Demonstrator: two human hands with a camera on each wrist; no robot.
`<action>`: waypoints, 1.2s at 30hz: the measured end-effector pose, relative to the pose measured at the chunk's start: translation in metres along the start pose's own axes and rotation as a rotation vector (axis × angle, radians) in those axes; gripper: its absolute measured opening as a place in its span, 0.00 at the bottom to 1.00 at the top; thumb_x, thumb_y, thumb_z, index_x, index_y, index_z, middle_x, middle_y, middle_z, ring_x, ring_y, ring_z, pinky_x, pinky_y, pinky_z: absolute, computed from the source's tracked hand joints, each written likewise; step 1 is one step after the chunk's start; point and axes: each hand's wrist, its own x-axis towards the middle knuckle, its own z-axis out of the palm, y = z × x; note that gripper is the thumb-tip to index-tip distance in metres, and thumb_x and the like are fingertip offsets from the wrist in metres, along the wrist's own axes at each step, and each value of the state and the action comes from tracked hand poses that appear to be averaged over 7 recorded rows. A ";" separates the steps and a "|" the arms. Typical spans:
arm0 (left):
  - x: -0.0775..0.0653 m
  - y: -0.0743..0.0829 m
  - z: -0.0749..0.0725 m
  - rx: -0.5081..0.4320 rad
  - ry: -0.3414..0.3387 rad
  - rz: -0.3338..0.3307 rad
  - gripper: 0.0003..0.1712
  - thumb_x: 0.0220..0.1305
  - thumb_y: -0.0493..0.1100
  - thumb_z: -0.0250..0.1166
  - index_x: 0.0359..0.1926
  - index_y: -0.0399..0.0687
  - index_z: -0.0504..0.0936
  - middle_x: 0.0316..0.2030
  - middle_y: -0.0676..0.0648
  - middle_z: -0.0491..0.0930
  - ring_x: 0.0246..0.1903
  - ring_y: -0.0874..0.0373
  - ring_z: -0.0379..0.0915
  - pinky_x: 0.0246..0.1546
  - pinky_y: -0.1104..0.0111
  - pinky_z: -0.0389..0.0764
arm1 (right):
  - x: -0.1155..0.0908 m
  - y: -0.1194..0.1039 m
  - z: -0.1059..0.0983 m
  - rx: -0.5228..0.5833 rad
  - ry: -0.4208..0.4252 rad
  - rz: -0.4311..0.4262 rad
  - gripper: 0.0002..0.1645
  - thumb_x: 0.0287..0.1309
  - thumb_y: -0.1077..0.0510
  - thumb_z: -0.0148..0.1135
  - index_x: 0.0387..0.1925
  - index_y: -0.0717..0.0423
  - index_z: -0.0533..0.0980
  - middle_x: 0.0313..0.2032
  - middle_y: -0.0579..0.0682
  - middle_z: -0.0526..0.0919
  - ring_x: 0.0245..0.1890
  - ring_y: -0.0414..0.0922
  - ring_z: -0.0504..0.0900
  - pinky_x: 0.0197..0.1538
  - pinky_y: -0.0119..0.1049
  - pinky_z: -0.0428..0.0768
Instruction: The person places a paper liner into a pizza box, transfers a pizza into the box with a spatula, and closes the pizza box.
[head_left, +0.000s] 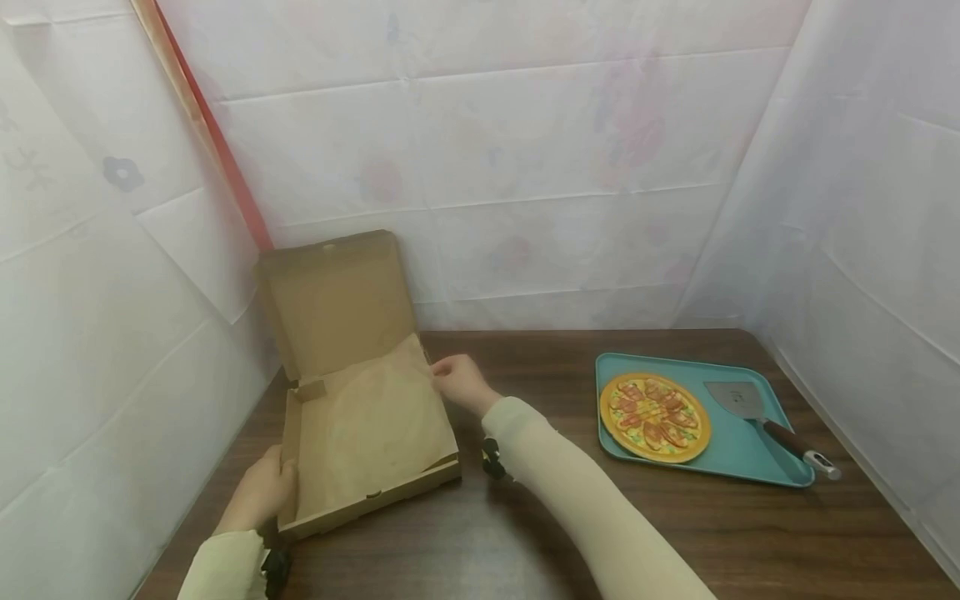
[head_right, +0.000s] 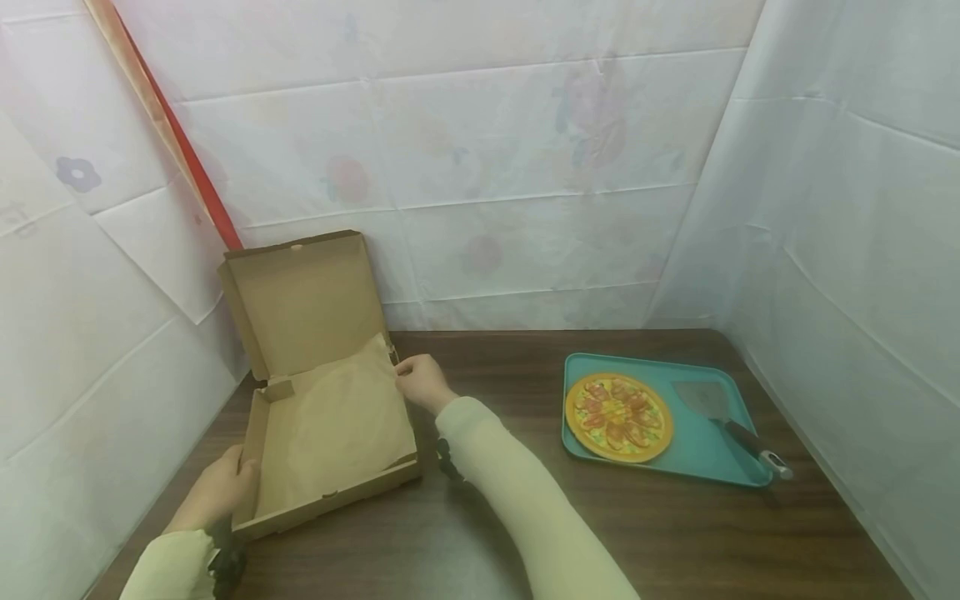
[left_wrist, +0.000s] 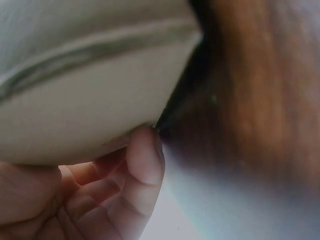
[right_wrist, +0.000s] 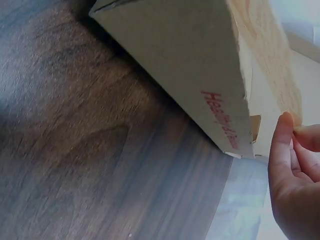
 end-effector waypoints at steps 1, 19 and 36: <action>0.000 0.000 0.000 -0.001 -0.001 0.000 0.29 0.74 0.41 0.36 0.64 0.18 0.56 0.56 0.17 0.68 0.55 0.24 0.69 0.54 0.37 0.71 | -0.001 -0.001 0.001 -0.014 -0.002 -0.003 0.14 0.55 0.68 0.60 0.43 0.67 0.83 0.42 0.60 0.86 0.34 0.44 0.81 0.38 0.32 0.80; 0.000 0.001 -0.001 -0.018 -0.007 -0.007 0.28 0.73 0.41 0.36 0.62 0.18 0.59 0.55 0.17 0.69 0.55 0.24 0.69 0.53 0.37 0.72 | -0.009 -0.017 0.018 -0.143 -0.088 -0.025 0.23 0.54 0.71 0.57 0.54 0.63 0.80 0.49 0.58 0.86 0.49 0.51 0.83 0.50 0.38 0.83; 0.002 0.001 -0.001 -0.004 -0.009 0.001 0.28 0.74 0.41 0.36 0.62 0.18 0.59 0.55 0.17 0.68 0.55 0.24 0.68 0.53 0.38 0.72 | -0.009 -0.013 0.021 -0.196 -0.070 -0.036 0.18 0.59 0.65 0.59 0.50 0.68 0.80 0.46 0.60 0.85 0.30 0.42 0.76 0.32 0.29 0.74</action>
